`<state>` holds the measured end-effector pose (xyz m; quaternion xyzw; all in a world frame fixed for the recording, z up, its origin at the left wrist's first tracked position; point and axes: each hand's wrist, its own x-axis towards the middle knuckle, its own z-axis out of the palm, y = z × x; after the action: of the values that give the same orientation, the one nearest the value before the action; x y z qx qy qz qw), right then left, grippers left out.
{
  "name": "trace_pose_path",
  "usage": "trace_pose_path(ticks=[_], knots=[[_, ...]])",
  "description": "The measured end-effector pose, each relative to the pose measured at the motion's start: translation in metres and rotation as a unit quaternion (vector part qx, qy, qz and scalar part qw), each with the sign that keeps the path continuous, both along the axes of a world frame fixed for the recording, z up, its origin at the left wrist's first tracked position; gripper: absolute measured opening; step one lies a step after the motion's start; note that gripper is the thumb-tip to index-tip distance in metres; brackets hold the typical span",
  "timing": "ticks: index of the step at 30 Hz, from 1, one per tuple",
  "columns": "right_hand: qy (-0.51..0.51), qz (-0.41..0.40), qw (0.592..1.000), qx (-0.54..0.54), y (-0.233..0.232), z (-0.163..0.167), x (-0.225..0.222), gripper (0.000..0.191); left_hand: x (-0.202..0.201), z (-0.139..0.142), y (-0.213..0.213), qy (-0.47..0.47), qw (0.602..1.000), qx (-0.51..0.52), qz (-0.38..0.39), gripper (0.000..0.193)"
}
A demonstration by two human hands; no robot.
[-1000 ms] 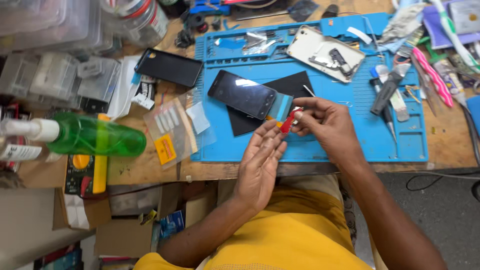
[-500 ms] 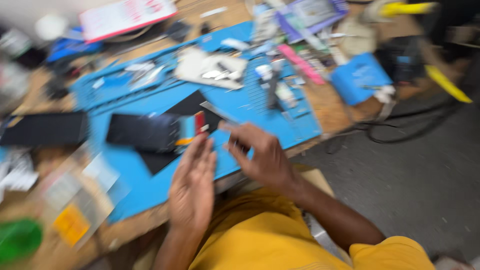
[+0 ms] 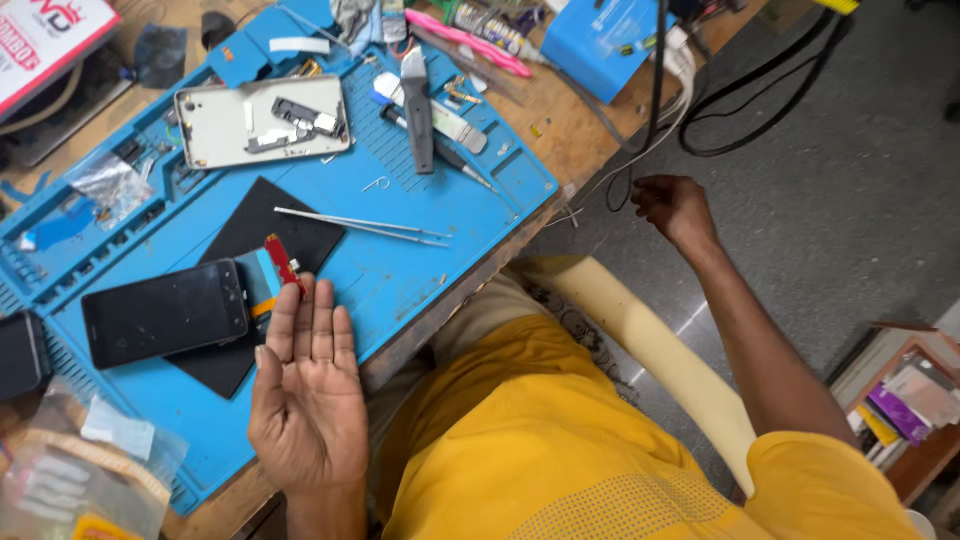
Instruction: The person removes a battery from a disassembled smartphone, then uses tweezers to carefully peel a protective film from a flexible ribbon cable. They then reinsert the battery, connect a charging cable to the phone, and observe the screen lighting up with a charging animation.
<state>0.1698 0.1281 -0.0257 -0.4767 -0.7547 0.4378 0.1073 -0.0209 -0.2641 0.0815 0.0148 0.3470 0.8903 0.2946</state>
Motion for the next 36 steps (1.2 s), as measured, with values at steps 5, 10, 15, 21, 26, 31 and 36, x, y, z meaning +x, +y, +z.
trace_pose_path(ticks=[5, 10, 15, 21, 26, 31, 36], knots=[[0.064, 0.043, 0.982, -0.171, -0.001, -0.037, -0.028, 0.028, 0.001, -0.005, -0.004, 0.012, 0.999, 0.04, -0.017, 0.065], [0.074, 0.089, 0.987, -0.11, -0.006, -0.053, -0.056, 0.013, 0.001, -0.002, -0.006, -0.013, 0.999, 0.037, -0.019, 0.065], [0.047, 0.146, 0.981, -0.12, -0.013, -0.014, -0.024, 0.024, 0.025, 0.01, -0.027, -0.042, 0.992, -0.003, -0.118, 0.058], [0.476, 0.322, 0.722, -0.384, -0.032, 0.051, 0.059, 0.044, 0.046, -0.035, 0.032, 0.078, 0.865, -0.134, -0.478, 0.06], [0.328, 0.366, 0.741, -0.458, -0.033, 0.053, 0.119, 0.052, 0.078, -0.093, 0.144, -0.11, 0.866, -0.082, -0.48, 0.041], [-0.144, -0.012, 0.988, -0.052, 0.027, 0.061, 0.155, 0.054, 0.108, -0.079, 0.159, 0.227, 0.871, -0.108, -0.422, 0.02], [0.035, 0.201, 0.979, 0.021, -0.034, 0.055, 0.097, 0.047, 0.121, -0.054, 0.171, 0.635, 0.662, -0.134, -0.375, 0.02]])
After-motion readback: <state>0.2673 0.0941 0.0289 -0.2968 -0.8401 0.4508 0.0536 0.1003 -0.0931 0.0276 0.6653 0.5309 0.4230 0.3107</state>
